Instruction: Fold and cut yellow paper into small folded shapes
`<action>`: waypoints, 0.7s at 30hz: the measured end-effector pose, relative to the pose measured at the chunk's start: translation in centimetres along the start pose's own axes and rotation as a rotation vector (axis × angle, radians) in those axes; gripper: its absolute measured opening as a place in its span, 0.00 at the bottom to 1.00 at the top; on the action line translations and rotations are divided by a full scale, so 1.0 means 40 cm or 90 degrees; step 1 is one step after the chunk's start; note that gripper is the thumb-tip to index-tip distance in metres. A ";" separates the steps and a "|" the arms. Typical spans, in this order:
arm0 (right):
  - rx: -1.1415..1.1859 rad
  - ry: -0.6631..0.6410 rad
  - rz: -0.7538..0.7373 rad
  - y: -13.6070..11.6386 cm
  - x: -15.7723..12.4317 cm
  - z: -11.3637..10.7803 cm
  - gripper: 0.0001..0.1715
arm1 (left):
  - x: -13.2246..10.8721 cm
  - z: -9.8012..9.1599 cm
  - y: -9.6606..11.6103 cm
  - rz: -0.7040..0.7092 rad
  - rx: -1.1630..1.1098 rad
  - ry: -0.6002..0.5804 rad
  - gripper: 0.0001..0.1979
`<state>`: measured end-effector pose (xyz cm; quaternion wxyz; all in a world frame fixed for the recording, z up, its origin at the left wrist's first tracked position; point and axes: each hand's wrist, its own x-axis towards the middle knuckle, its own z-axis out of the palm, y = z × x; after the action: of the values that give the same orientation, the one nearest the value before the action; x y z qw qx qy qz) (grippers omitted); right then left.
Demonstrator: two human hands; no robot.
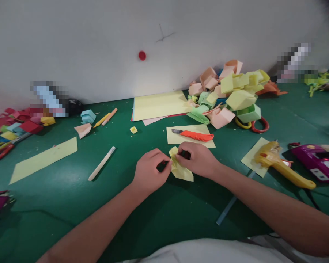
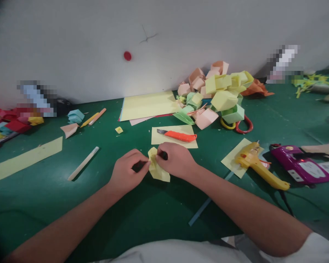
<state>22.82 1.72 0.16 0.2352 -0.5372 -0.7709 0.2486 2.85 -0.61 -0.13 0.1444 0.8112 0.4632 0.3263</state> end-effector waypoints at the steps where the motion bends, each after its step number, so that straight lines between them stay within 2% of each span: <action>1: -0.007 -0.004 -0.001 -0.001 0.000 -0.001 0.07 | -0.002 0.001 0.000 0.037 0.030 -0.004 0.06; 4: -0.021 -0.013 -0.017 -0.001 0.002 -0.003 0.06 | -0.006 0.005 -0.001 0.077 0.081 -0.018 0.07; 8: -0.018 -0.030 -0.057 0.005 0.003 0.000 0.04 | -0.004 0.004 -0.005 0.028 0.028 -0.013 0.06; 15: -0.013 -0.053 -0.134 0.016 0.003 0.002 0.03 | 0.000 0.005 -0.010 0.010 0.010 -0.016 0.06; 21: -0.014 -0.067 -0.167 0.011 0.002 -0.008 0.05 | 0.014 -0.023 0.005 -0.062 0.018 -0.069 0.03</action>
<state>23.30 1.95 0.12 0.2189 -0.4208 -0.8484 0.2351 2.56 -0.32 0.89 0.1737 0.8060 0.4982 0.2683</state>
